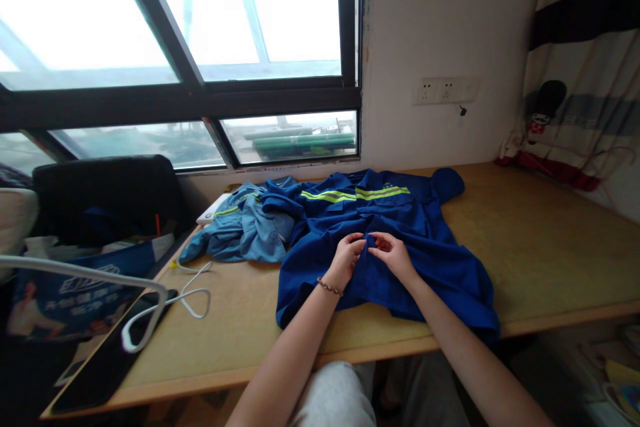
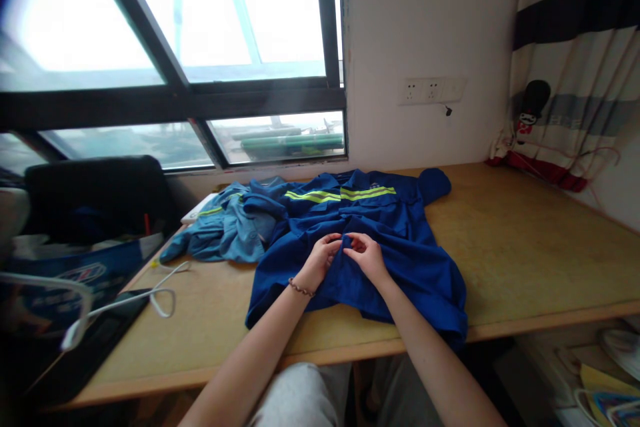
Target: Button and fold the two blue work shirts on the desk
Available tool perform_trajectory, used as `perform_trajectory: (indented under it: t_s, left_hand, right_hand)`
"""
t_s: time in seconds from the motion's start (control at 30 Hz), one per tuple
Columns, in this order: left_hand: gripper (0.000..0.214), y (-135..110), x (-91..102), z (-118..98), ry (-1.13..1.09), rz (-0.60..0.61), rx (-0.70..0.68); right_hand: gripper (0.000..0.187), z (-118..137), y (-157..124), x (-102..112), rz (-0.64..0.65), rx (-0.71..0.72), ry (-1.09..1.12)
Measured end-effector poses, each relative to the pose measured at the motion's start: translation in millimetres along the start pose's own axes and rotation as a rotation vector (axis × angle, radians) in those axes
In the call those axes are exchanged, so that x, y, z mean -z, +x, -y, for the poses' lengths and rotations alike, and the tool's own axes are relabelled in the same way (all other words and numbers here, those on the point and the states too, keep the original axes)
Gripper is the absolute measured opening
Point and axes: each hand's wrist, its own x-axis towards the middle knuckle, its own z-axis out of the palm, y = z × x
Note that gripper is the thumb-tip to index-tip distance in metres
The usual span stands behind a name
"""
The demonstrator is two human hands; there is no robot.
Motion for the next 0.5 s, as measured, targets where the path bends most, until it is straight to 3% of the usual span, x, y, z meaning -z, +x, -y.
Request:
perform_trajectory:
  t_s: [0.13,0.3,0.5]
  left_hand:
    - [0.036,0.2,-0.5,-0.9,0.010,-0.023,-0.019]
    - [0.047,-0.1,3.0,0.7,0.112,-0.002,-0.026]
    - [0.046,2.6,5.9,3.9,0.071,0.033,-0.068]
  right_hand:
    - [0.037,3.4,-2.4,-0.3,0.006,0.066,-0.069]
    - [0.039,7.6,-3.6,-1.1,0.023,0.109,-0.119]
    - [0.044,8.4,-3.4,-2.0,0.040,0.132,-0.121]
